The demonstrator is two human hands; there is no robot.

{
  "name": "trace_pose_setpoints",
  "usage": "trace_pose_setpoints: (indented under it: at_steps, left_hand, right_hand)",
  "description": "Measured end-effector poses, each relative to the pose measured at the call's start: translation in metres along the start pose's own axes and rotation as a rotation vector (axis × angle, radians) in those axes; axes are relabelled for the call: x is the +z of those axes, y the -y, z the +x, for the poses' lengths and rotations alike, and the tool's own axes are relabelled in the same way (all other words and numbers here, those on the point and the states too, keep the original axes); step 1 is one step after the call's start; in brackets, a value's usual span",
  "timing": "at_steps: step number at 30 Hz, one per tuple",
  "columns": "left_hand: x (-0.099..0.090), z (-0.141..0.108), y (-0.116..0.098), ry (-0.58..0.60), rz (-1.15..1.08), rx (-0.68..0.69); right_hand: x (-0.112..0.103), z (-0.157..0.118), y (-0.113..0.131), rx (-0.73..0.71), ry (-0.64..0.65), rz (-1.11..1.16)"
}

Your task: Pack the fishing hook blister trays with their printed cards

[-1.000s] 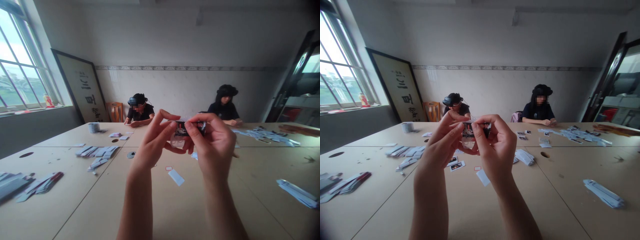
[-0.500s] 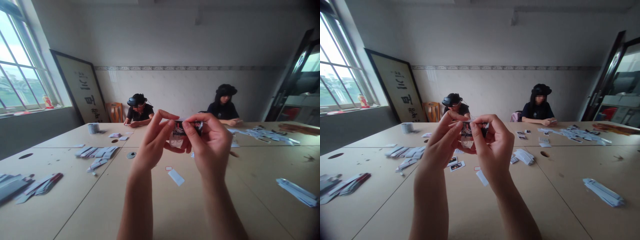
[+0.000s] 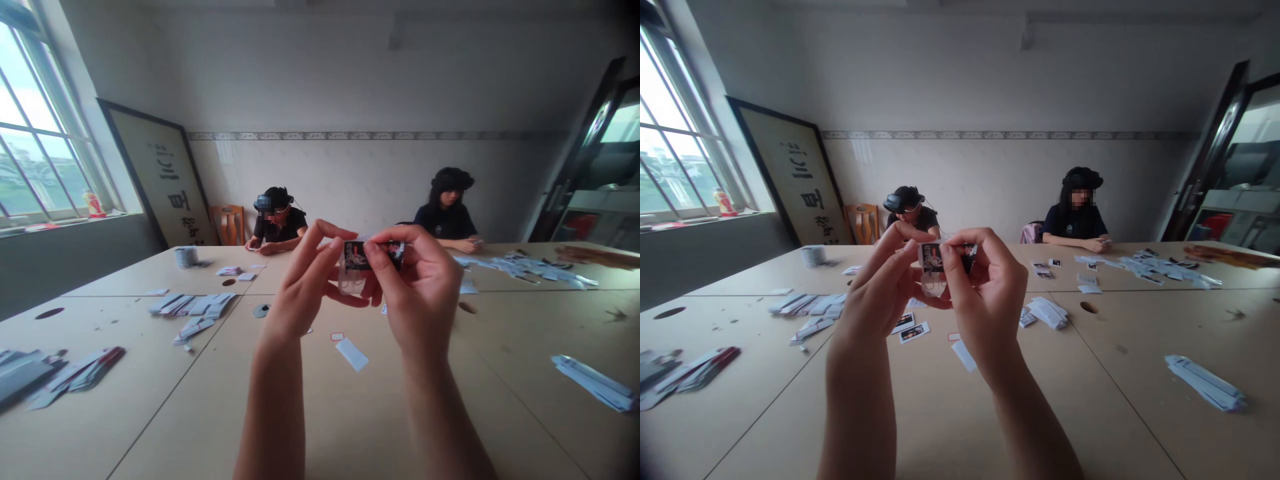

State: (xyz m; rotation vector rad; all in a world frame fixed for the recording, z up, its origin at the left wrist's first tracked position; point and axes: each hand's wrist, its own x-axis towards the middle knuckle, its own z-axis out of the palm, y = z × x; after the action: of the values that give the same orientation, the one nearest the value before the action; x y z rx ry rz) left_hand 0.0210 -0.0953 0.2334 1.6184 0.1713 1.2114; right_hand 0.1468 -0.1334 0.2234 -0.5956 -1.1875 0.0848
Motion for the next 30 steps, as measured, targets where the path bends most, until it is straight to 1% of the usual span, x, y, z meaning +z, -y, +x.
trace_pose_setpoints:
  at_steps: [5,9,19,24,30]
  left_hand:
    - [0.0002,0.0001,-0.0004,-0.001,-0.006,0.025]
    - [-0.0010,-0.0011,-0.0024,-0.007,-0.025,-0.001]
    - [-0.0020,-0.0018,-0.0032,0.005,-0.023,-0.016]
    - [-0.0017,-0.0015,-0.0040,0.023,-0.017,-0.027]
    - [-0.0019,-0.0008,-0.0032,0.039,-0.049,-0.021]
  right_hand:
    - [0.0004,0.0002,0.0012,-0.053,0.015,0.018]
    - [0.0021,0.0004,0.0032,-0.104,0.003,0.042]
    - [0.0020,0.0002,0.0024,-0.075,-0.015,-0.002]
    - [0.0010,-0.0010,0.0009,-0.033,0.002,0.016]
    - [0.0005,-0.0021,0.0005,-0.038,0.002,0.026]
